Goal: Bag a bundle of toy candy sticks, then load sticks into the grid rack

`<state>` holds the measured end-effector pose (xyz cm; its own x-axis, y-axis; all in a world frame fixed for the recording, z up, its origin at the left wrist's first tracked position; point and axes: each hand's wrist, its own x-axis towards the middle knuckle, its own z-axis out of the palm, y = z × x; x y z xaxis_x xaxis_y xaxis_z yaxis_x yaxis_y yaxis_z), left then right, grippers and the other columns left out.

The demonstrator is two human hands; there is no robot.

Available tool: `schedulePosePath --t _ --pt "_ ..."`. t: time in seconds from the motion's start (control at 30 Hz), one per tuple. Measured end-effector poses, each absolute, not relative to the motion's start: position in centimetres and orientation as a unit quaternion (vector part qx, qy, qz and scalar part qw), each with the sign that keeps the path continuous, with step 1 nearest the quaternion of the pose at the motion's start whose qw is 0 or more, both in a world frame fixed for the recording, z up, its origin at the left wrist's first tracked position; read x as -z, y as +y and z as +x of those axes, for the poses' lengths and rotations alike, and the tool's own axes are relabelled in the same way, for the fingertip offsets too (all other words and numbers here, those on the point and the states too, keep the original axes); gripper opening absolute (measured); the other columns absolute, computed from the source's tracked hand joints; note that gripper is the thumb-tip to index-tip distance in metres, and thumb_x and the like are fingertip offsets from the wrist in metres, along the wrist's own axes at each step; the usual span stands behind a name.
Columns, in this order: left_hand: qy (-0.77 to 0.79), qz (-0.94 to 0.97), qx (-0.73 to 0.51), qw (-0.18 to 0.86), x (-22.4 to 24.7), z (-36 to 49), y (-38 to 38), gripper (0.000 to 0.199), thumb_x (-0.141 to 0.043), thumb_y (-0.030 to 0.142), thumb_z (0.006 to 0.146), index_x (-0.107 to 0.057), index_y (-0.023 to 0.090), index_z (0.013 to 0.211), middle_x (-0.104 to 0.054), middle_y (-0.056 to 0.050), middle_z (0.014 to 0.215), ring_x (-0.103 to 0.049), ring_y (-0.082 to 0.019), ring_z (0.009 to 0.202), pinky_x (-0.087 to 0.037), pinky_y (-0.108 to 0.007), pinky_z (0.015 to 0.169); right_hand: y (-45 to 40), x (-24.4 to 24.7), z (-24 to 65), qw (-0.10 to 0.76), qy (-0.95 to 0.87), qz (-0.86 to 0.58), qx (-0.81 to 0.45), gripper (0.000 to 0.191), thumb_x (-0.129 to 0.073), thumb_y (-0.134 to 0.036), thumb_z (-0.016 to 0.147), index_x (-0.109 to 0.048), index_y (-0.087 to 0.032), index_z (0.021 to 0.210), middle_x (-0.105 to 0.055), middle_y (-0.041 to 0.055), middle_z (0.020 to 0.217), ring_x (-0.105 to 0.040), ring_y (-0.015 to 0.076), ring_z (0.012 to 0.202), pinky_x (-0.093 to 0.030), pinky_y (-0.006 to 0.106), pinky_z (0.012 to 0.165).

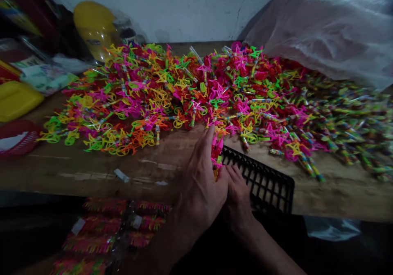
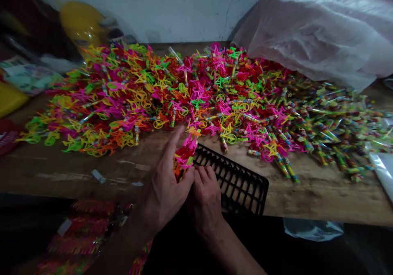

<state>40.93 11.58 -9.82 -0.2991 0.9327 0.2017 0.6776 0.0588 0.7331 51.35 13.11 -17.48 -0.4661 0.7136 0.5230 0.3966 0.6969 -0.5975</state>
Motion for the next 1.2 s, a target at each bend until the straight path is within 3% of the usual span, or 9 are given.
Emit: schedulePosePath --t 0.3,0.5,0.6,0.67,0.73,0.8,0.87,1.03,1.2 --pt "0.744 0.534 -0.375 0.142 10.8 41.4 12.5 0.073 -0.043 0.007 0.081 -0.016 0.029 0.146 -0.028 0.001 0.15 -0.033 -0.017 0.135 -0.036 -0.036 0.111 13.7 17.2 50.9 0.406 -0.858 -0.3 -0.097 0.036 -0.034 -0.02 0.091 -0.049 -0.017 0.124 -0.064 0.0095 0.091 -0.06 0.0244 0.084 -0.05 0.04 0.073" --pt "0.751 0.537 -0.366 0.12 11.0 41.7 12.0 0.076 -0.041 0.007 0.081 -0.009 0.027 0.147 -0.015 -0.004 0.154 -0.024 -0.022 0.139 -0.038 -0.042 0.109 14.3 17.5 53.9 0.381 -0.869 -0.284 -0.14 0.033 -0.042 -0.02 0.09 -0.052 -0.019 0.121 -0.063 0.0109 0.109 -0.063 0.0208 0.096 -0.055 0.032 0.075" --pt "0.728 0.552 -0.385 0.13 10.6 41.3 11.5 0.081 -0.054 0.019 0.081 -0.007 0.028 0.148 -0.005 -0.005 0.155 -0.014 -0.026 0.142 -0.033 -0.048 0.111 17.5 15.2 56.1 0.386 -0.846 -0.346 -0.124 0.024 -0.046 -0.025 0.09 -0.059 -0.022 0.11 -0.065 0.0072 0.105 -0.065 0.0184 0.089 -0.054 0.028 0.071" --pt "0.713 0.561 -0.393 0.151 9.9 40.2 11.3 0.085 -0.063 0.033 0.078 -0.013 0.028 0.147 -0.012 -0.007 0.155 -0.019 -0.029 0.14 -0.034 -0.05 0.11 20.6 12.6 56.3 0.383 -0.836 -0.372 -0.128 0.02 -0.049 -0.031 0.089 -0.063 -0.022 0.099 -0.069 0.0042 0.089 -0.066 0.0175 0.073 -0.052 0.027 0.063" --pt "0.714 0.551 -0.403 0.158 9.1 38.0 11.5 0.074 -0.06 0.041 0.081 -0.023 0.028 0.144 -0.036 -0.008 0.146 -0.039 -0.027 0.132 -0.041 -0.047 0.104 23.7 10.0 54.8 0.323 -0.847 -0.385 -0.17 0.025 -0.047 -0.037 0.089 -0.066 -0.021 0.09 -0.067 0.0018 0.072 -0.062 0.0154 0.058 -0.047 0.025 0.053" --pt "0.752 0.521 -0.39 0.107 8.4 35.1 12.1 0.05 -0.049 0.039 0.088 -0.037 0.026 0.136 -0.057 -0.008 0.128 -0.054 -0.024 0.117 -0.046 -0.044 0.098 26.1 8.1 51.8 0.238 -0.874 -0.38 -0.185 0.036 -0.043 -0.042 0.09 -0.064 -0.02 0.072 -0.058 -0.0003 0.053 -0.053 0.0126 0.044 -0.038 0.024 0.044" --pt "0.81 0.501 -0.305 0.011 8.2 32.0 12.9 0.033 -0.046 0.03 0.09 -0.051 0.022 0.121 -0.062 -0.008 0.118 -0.056 -0.025 0.112 -0.043 -0.045 0.098 27.4 7.4 48.1 0.175 -0.9 -0.376 -0.137 0.048 -0.044 -0.05 0.088 -0.055 -0.02 0.052 -0.047 -0.0005 0.043 -0.045 0.0115 0.038 -0.028 0.024 0.041" --pt "0.876 0.449 -0.172 -0.039 9.4 27.8 14.0 0.019 -0.048 0.032 0.087 -0.061 0.018 0.088 -0.068 -0.01 0.086 -0.064 -0.027 0.08 -0.047 -0.037 0.069 28.9 8.9 41.1 0.126 -0.913 -0.387 -0.037 0.052 -0.059 -0.062 0.075 -0.047 -0.02 0.046 -0.045 0.0012 0.045 -0.048 0.0138 0.042 -0.028 0.025 0.042" --pt "0.892 0.439 -0.088 -0.064 10.9 27.4 12.8 0.024 -0.046 0.039 0.089 -0.059 0.019 0.096 -0.067 -0.009 0.089 -0.064 -0.025 0.074 -0.043 -0.032 0.062 30.7 10.4 39.6 0.075 -0.902 -0.423 -0.04 0.039 -0.059 -0.052 0.078 -0.058 -0.018 0.06 -0.057 0.0072 0.058 -0.059 0.0199 0.057 -0.035 0.026 0.048"
